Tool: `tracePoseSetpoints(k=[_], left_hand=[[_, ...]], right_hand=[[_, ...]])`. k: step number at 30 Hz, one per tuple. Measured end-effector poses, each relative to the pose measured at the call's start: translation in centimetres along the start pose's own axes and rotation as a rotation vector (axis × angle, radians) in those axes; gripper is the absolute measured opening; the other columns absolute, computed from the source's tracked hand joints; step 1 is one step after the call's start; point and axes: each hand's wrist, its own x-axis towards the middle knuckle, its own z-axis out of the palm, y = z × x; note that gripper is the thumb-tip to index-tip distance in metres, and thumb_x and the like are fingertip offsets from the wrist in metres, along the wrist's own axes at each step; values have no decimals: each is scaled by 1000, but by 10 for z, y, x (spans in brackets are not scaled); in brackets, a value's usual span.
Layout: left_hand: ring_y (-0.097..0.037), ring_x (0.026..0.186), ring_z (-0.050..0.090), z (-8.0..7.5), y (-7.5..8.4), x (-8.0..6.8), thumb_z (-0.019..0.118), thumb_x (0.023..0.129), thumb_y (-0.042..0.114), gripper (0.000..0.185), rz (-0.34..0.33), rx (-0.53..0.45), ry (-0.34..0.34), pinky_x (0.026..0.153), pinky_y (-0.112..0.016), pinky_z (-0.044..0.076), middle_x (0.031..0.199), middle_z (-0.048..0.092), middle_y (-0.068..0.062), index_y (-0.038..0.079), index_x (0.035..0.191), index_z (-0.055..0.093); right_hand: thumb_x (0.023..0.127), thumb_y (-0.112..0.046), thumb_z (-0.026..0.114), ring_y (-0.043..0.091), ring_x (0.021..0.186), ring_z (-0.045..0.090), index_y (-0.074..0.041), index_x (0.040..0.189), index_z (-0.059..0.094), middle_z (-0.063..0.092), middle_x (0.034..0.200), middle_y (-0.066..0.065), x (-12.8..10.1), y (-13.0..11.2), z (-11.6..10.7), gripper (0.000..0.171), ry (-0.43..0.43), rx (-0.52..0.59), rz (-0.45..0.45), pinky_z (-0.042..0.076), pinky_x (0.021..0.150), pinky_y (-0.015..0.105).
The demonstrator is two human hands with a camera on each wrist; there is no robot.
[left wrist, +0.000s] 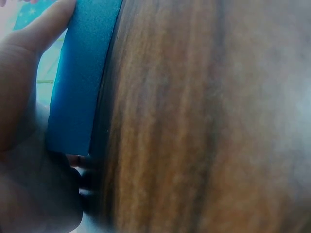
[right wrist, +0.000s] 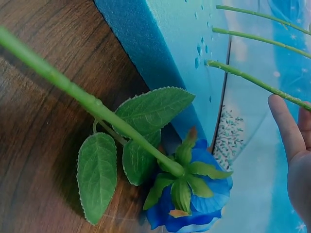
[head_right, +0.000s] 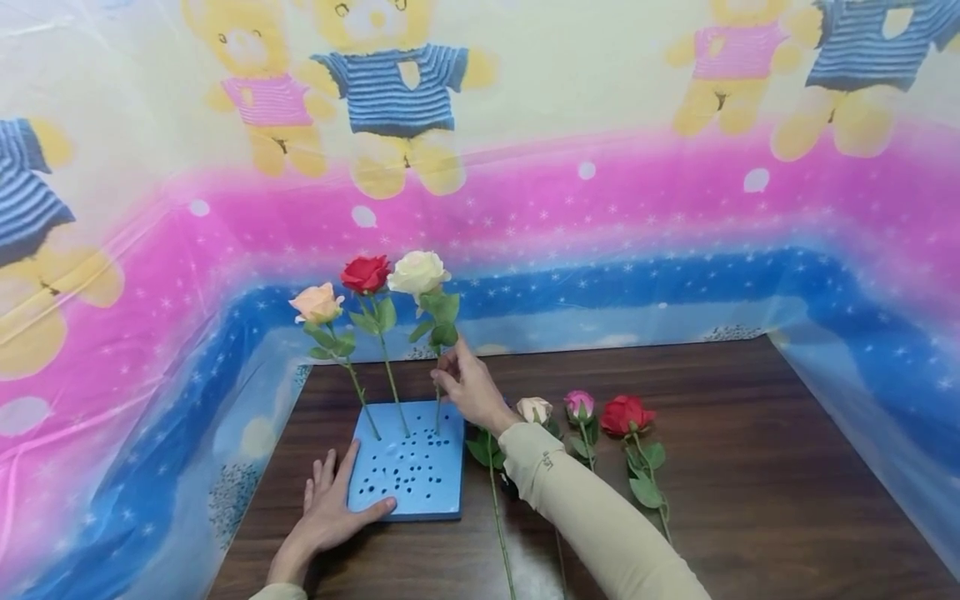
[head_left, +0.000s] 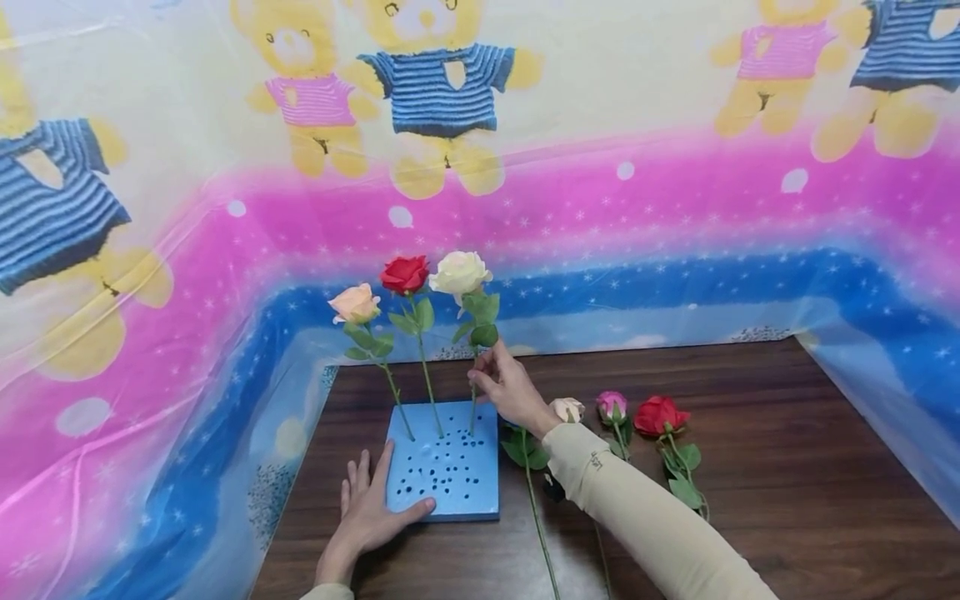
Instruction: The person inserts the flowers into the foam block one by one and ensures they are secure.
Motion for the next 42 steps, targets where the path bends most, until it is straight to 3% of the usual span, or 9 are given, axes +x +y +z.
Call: tracePoseSetpoints(k=[7,15,23,28,33,37,42], left_hand=[[-62,164,-16,0,-3,-4,82,88,74,132,6,13,-12,130,-78,-8,180,-8,-39,18,181,7],[-62,164,-17,-2,0,-3,82,89,73,132,14,0,-13,130,-77,-10,179,-9,-39,17,181,6],[-61,165,-18,-1,-1,-1,81,89,74,131,16,1,-15,130,-77,-9,180,-10,-38,18,181,5],[-61,165,-18,-1,-2,-1,81,89,73,131,15,-4,-19,130,-78,-9,180,-10,-38,18,181,6],[-60,165,-19,-1,-2,-2,81,90,73,131,10,-3,-22,130,-77,-10,180,-10,-38,18,181,6],[-60,165,-19,-1,-1,-1,81,89,74,131,11,-11,-20,130,-77,-11,180,-10,-37,18,181,6],[-61,165,-18,1,-3,1,82,87,74,132,26,-30,5,129,-78,-11,180,-8,-38,17,181,9]], right_hand=[[117,-8,57,46,116,71,-7,134,48,65,118,15,-2,4,6,19,-13,23,-1,68,89,58],[116,-8,59,39,112,73,-14,145,48,64,117,13,0,8,6,31,-35,-28,-5,68,87,56],[116,-9,60,42,111,74,-6,122,54,65,114,16,-3,13,12,9,-26,-18,45,69,86,48],[116,-9,60,38,106,74,-5,119,56,66,113,15,-4,13,15,6,-43,-53,84,69,88,51],[116,-8,61,40,104,75,-8,125,56,66,111,15,-4,13,15,10,-51,-67,72,69,86,52],[115,-7,62,41,103,76,-6,119,56,65,107,14,-4,12,15,8,-42,-66,70,69,85,53],[113,-6,65,35,96,76,-10,142,57,64,104,13,-2,14,15,30,-38,-67,44,69,81,53]])
